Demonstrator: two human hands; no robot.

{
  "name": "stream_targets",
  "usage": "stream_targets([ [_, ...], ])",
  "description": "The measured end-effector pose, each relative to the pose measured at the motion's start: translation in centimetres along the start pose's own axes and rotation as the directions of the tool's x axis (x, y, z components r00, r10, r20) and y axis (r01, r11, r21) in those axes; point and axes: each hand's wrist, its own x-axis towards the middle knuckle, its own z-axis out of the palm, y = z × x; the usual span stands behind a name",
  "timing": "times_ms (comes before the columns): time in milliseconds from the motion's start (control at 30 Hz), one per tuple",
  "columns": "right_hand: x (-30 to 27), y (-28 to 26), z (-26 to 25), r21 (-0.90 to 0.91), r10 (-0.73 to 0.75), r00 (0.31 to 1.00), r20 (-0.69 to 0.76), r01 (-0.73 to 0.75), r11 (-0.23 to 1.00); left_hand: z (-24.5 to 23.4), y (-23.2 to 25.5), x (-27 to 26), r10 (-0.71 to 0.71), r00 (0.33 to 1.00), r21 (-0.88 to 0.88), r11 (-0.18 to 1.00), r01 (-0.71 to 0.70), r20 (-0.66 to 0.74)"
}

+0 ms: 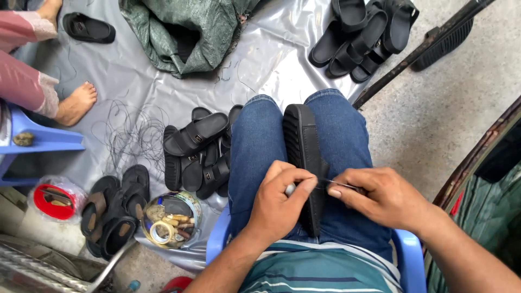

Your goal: Hand-stitching the sole of a black sandal using a needle and thread

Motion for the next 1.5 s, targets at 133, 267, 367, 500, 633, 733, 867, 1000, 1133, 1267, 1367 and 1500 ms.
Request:
stream_targets([
  [133, 0.1, -0.7, 0.1, -0.103, 0.019, 0.999, 0.029, -0.016, 0.995, -0.2, -0.3, -1.8, 0.098, 0.995, 0.037, 0.995, -0.098, -0.005],
  [267, 0.2, -0.3, 1.2, -0.372, 0.199, 0.958, 0.207, -0.111, 0.922, 0.0, -1.1, -2.6, 0.211, 0.977, 0.281, 0.936, -0.213, 0.038],
  [367, 0.3, 0.3, 1.3, 0.288, 0.242, 0.935, 0.260, -0.314, 0.905, -0.2, -1.5, -2.8, 0.225, 0.974, 0.276, 0.935, -0.222, 0.022],
  [500, -2.1, 3.7, -2.3, 0.738, 0.441, 0.893, 0.092, -0.358, 0.572, -1.4, -1.1, -2.7, 0.268, 0.962, 0.205, 0.940, -0.271, 0.045],
  [633, -0.6, 0.9, -2.5, -0.184, 0.128, 0.903, -0.411, -0.220, 0.958, -2.8, 0.2, -2.3, 0.094, 0.986, 0.175, 0.978, -0.117, 0.137],
  [733, -0.6, 0.1, 0.4, -0.374, -0.235, 0.943, -0.235, 0.136, 0.917, -3.0, -0.4, -2.4, 0.084, 0.986, 0.297, 0.947, -0.124, 0.147],
  [867, 0.5, -0.7, 1.4, -0.315, -0.239, 0.965, -0.109, 0.195, 0.929, -4.0, -1.1, -2.5, -0.065, 0.974, 0.421, 0.906, -0.033, 0.217],
  [1000, 2.6, -1.0, 1.6, -0.118, -0.252, 0.962, -0.103, 0.240, 0.964, -7.7, 2.0, -2.8, 0.203, 0.903, -0.335, 0.939, -0.071, 0.378],
  [1133, 3.6, -1.6, 2.1, -0.104, -0.247, 0.964, -0.102, 0.237, 0.966, -6.2, 0.6, -2.9, 0.162, 0.975, -0.624, 0.781, -0.034, 0.150],
  [1267, 3.3, -1.4, 2.3, -0.013, -0.145, 0.980, -0.139, 0.144, 0.989, -3.2, -2.5, -2.3, -0.016, 0.996, 0.190, 0.982, -0.001, 0.085],
  [1367, 3.6, -1.3, 2.7, 0.133, -0.042, 0.963, -0.266, 0.079, 0.988, -3.7, -2.9, -1.1, 0.241, 0.965, 0.069, 0.966, -0.248, 0.099],
  [1500, 3.0, -2.1, 1.2, 0.103, 0.017, 0.975, -0.223, 0.006, 0.995, -5.3, -2.3, -0.6, 0.244, 0.955, 0.018, 0.968, -0.251, 0.171],
])
